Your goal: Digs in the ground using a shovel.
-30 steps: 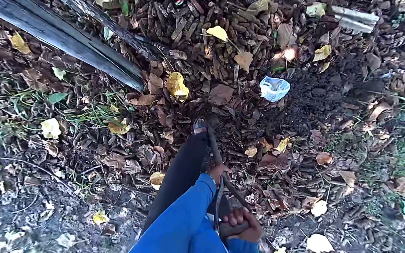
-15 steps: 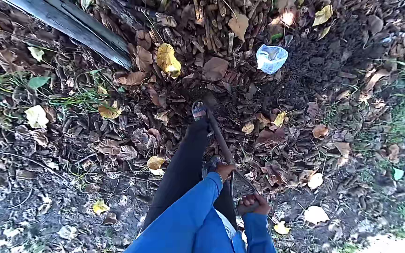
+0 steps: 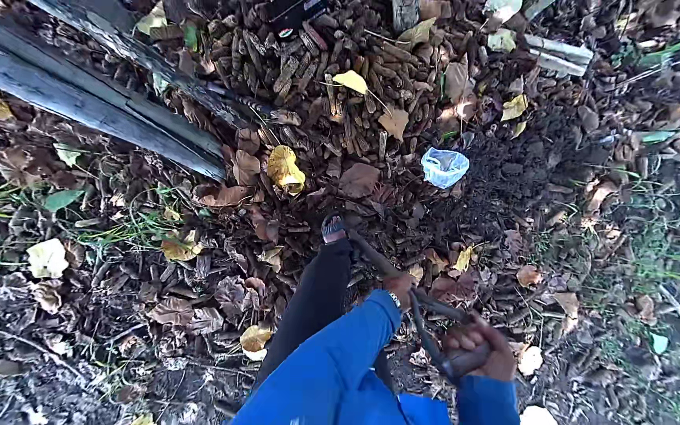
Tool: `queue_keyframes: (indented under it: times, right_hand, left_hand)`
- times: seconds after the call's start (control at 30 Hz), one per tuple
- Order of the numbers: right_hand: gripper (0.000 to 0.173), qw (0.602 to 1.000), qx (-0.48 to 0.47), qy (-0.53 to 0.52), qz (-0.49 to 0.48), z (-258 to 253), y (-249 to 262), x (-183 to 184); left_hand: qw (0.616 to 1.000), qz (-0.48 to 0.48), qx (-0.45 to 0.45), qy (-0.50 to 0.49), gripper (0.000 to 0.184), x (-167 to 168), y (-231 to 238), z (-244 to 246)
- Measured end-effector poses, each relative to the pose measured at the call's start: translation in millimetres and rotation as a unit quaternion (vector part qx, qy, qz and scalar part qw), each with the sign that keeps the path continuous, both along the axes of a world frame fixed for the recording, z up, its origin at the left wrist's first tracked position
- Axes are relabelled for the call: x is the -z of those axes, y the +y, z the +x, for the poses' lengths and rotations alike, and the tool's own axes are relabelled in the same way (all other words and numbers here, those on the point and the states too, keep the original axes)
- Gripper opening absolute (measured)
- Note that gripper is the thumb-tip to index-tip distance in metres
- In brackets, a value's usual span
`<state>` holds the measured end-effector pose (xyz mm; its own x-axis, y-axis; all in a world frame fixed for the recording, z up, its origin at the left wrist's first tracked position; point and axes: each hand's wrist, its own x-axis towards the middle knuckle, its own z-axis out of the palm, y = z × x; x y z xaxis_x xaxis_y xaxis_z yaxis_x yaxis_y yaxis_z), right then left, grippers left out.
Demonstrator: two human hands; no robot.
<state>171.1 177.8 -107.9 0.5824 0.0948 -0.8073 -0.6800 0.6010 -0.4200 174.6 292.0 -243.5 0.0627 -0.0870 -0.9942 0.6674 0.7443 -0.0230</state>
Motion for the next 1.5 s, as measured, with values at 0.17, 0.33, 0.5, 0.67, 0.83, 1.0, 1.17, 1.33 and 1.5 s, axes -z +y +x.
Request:
queue_keyframes:
  times: [0.17, 0.33, 0.5, 0.67, 0.83, 1.0, 1.17, 1.33, 1.5]
  right_hand:
    - [0.039, 1.000, 0.010, -0.012, -0.002, 24, -18, 6]
    - [0.033, 0.996, -0.001, 0.024, -0.087, -101, -137, 61]
    - [0.031, 0.968, 0.019, 0.098, -0.229, -156, -198, 110]
    - [0.036, 0.992, 0.007, 0.061, -0.109, -176, -77, 40]
    - [0.038, 0.998, -0.024, 0.046, -0.026, -194, 6, 10]
    - [0.041, 0.999, -0.033, 0.041, -0.010, -144, 32, -8]
    - [0.043, 0.999, -0.041, 0.034, 0.008, -96, 76, -12]
    - [0.025, 0.985, -0.105, -0.021, 0.134, -149, 76, 9]
    - [0.022, 0.982, -0.085, -0.056, 0.157, -205, -1, 44]
  left_hand:
    - [0.996, -0.033, -0.071, -0.049, 0.033, 12, -19, 15]
    - [0.996, -0.071, 0.003, -0.060, 0.058, 38, -87, -98]
    - [0.988, -0.084, 0.123, -0.035, 0.070, 12, -111, -188]
    - [0.991, -0.093, -0.023, -0.091, 0.071, 5, -74, -187]
    - [0.993, -0.049, -0.004, -0.104, 0.027, -20, -2, -180]
    - [0.996, -0.054, 0.031, -0.060, 0.021, -27, 25, -132]
    - [0.997, -0.060, 0.007, -0.046, 0.018, -22, 59, -89]
    - [0.999, -0.030, 0.031, -0.032, 0.016, -28, 78, -131]
    - [0.998, -0.007, 0.055, -0.040, 0.024, 7, 14, -173]
